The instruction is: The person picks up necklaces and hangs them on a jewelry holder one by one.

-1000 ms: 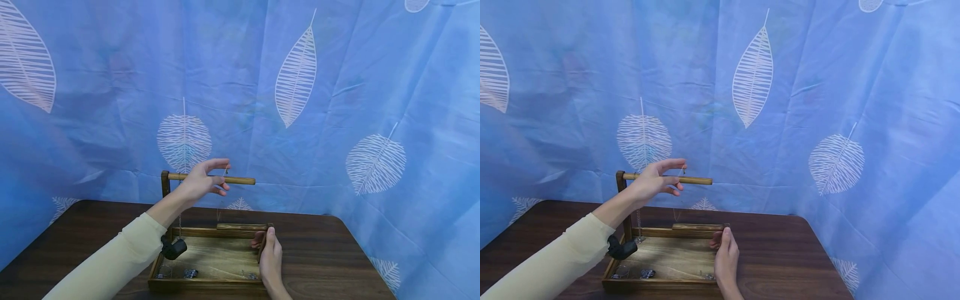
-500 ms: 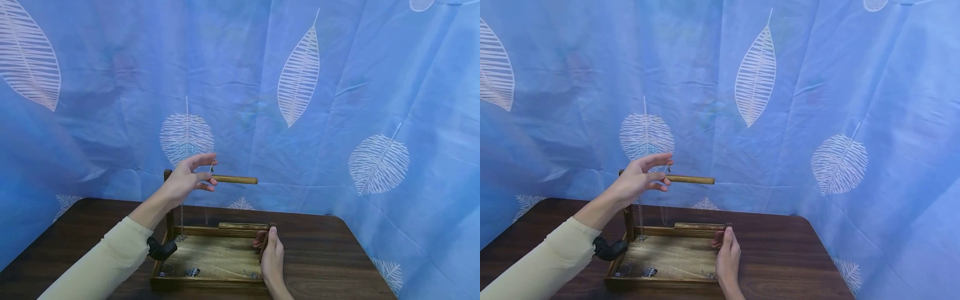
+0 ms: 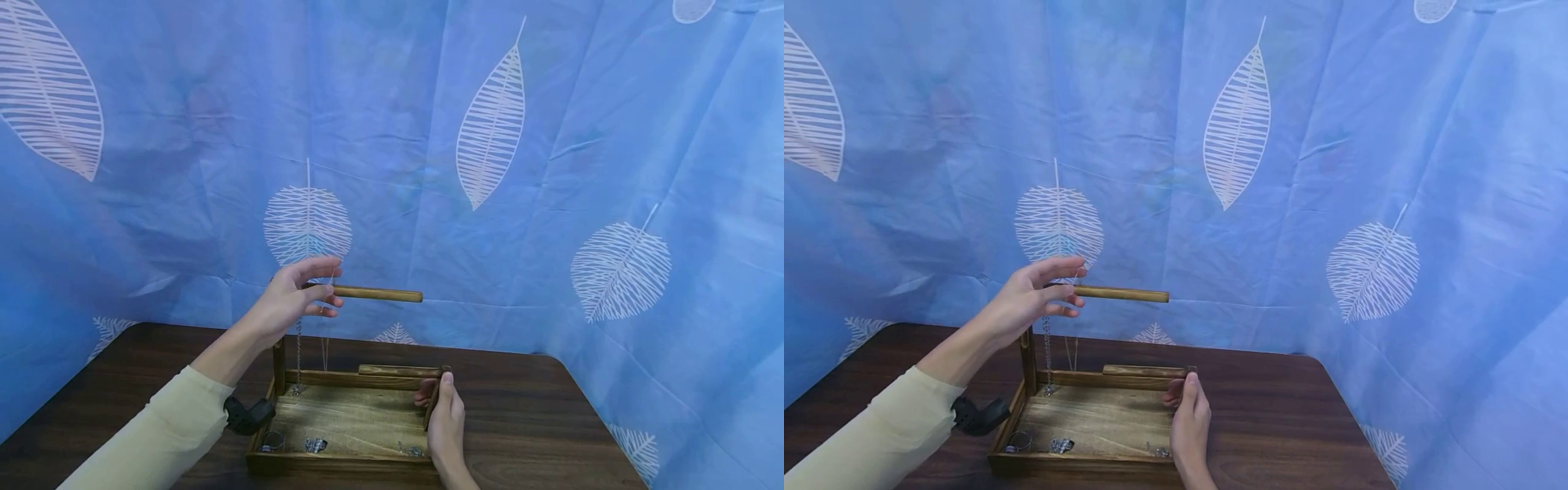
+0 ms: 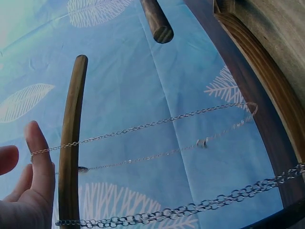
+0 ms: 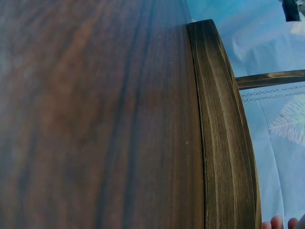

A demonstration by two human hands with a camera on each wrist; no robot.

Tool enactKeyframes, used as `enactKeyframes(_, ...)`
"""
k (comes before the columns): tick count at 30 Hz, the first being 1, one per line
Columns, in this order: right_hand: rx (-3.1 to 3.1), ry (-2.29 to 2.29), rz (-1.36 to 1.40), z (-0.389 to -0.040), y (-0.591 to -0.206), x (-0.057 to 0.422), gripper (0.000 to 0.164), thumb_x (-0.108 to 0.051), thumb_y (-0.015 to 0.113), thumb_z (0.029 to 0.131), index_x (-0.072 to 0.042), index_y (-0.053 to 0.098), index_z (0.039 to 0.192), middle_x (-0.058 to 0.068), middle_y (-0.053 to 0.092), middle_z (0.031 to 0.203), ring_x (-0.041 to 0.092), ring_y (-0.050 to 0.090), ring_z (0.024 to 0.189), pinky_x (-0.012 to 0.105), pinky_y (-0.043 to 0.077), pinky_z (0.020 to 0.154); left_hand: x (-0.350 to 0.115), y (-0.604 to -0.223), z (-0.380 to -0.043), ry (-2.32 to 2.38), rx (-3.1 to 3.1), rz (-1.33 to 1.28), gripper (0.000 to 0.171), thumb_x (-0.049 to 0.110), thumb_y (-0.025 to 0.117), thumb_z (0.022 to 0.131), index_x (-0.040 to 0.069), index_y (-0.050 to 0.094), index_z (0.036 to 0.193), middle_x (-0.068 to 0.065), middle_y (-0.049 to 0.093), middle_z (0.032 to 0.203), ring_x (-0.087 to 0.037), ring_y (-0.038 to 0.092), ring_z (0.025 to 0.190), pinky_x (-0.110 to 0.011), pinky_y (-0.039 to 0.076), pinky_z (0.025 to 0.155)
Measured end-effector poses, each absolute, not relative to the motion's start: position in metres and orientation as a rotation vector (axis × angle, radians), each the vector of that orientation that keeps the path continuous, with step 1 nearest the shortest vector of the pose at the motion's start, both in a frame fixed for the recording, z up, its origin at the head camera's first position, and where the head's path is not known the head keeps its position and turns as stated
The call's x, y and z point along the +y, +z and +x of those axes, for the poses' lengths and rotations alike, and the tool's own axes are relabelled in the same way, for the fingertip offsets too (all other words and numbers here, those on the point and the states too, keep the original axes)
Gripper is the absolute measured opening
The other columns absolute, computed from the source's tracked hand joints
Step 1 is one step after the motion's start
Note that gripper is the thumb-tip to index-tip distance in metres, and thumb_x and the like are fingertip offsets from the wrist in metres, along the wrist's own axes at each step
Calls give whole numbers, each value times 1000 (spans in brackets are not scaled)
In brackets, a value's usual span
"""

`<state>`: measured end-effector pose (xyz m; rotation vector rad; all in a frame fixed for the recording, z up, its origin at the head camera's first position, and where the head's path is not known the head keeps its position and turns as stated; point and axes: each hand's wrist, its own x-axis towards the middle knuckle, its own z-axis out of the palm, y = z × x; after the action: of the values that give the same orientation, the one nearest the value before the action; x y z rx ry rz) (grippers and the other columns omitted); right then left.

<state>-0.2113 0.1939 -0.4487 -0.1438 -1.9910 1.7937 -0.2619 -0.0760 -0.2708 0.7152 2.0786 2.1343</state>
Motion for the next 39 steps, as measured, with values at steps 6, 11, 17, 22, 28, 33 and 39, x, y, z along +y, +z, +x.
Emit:
enactKeyframes(6, -1994, 1786, -137, -211, -449, 194, 63, -43, 24, 112, 6, 64, 105, 17, 63, 86, 30, 63, 78, 42, 56, 75, -81, -278, -258, 2117, 2091, 737, 45, 4, 51, 105, 5, 44, 149, -19, 47, 143, -32, 66, 105, -44, 56, 90)
enactKeyframes(11, -1993, 1783, -137, -210, -450, 194, 65, -45, 24, 111, 6, 64, 105, 17, 64, 85, 30, 63, 78, 42, 56, 75, -84, -283, -254, 2102, 2118, 757, 43, 7, 52, 105, 3, 45, 147, -20, 48, 141, -31, 65, 109, -42, 55, 93)
enactKeyframes(17, -1995, 1776, -147, -211, -450, 194, 65, -44, 24, 112, 7, 64, 105, 17, 64, 85, 30, 63, 77, 41, 56, 74, -86, -284, -246, 2039, 2206, 781, 41, 10, 54, 105, 3, 47, 146, -20, 48, 143, -33, 64, 114, -40, 54, 95)
enactKeyframes(22, -1999, 1773, -154, -211, -448, 194, 63, -41, 24, 112, 7, 65, 105, 17, 64, 85, 30, 64, 77, 42, 56, 74, -86, -289, -239, 1981, 2288, 746, 39, 11, 54, 105, 4, 51, 143, -17, 49, 143, -32, 63, 116, -41, 51, 99)
enactKeyframes(28, -1996, 1774, -144, -211, -449, 194, 66, -44, 24, 111, 8, 64, 105, 17, 64, 86, 31, 63, 77, 42, 56, 74, -86, -299, -234, 1898, 2359, 653, 36, 16, 54, 106, 9, 56, 141, -13, 53, 144, -31, 60, 121, -57, 38, 109)
enactKeyframes(33, -1992, 1784, -149, -211, -449, 194, 65, -43, 24, 112, 8, 64, 106, 17, 64, 86, 29, 64, 77, 41, 56, 74, -86, -311, -235, 1877, 2368, 623, 36, 17, 55, 105, 10, 58, 141, -12, 56, 141, -31, 58, 123, -62, 35, 109)
enactKeyframes(39, -1995, 1784, -157, -212, -448, 194, 67, -46, 24, 111, 7, 65, 105, 17, 64, 85, 29, 64, 77, 41, 56, 74, -86, -321, -235, 1887, 2343, 602, 37, 17, 55, 105, 9, 59, 140, -13, 57, 140, -30, 60, 120, -57, 43, 102)
